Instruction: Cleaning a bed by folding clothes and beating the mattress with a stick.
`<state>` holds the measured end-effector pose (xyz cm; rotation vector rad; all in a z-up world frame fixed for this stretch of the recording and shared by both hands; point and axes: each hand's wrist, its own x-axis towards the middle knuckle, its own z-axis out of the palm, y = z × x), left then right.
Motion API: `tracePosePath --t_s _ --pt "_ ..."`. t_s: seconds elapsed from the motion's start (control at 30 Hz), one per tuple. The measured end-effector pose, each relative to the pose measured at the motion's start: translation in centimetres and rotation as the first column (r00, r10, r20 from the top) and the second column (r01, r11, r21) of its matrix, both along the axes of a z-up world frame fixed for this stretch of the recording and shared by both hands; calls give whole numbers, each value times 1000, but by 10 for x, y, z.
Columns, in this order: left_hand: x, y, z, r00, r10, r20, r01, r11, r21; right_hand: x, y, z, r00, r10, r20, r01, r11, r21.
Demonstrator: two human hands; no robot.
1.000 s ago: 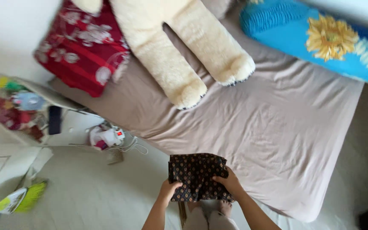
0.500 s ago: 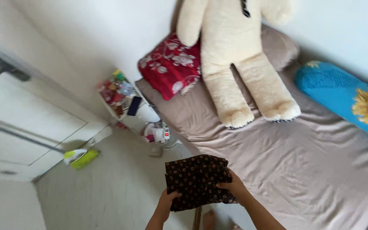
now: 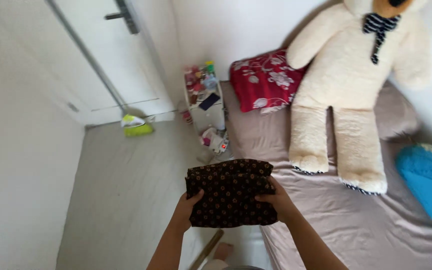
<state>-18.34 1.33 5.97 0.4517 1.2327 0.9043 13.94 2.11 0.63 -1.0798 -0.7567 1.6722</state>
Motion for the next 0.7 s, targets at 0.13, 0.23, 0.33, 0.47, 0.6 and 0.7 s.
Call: tracePosePath --t_s 0.13,0.23,0.33,0.47,0.6,0.7 --pt "-5 -41 14 987 109 114 -115 992 48 -4 0 10 994 107 -11 -107 994 18" --pt "-13 -69 30 973 222 61 -216 971 -98 -23 -4 37 987 162 -12 -163 987 -17" --pt "-32 -93 31 941 330 77 -327 943 -57 -51 -6 55 963 261 -62 -252 960 125" --pt "-62 -130 38 921 381 78 -384 923 28 -89 -8 66 937 339 -82 -330 938 110" --pt "-88 -172 42 859 511 29 -511 860 -16 -132 -10 59 877 479 -36 -473 875 106" --pt "-113 -214 29 840 542 7 -542 839 50 -180 -21 69 814 581 -5 -581 814 -12"
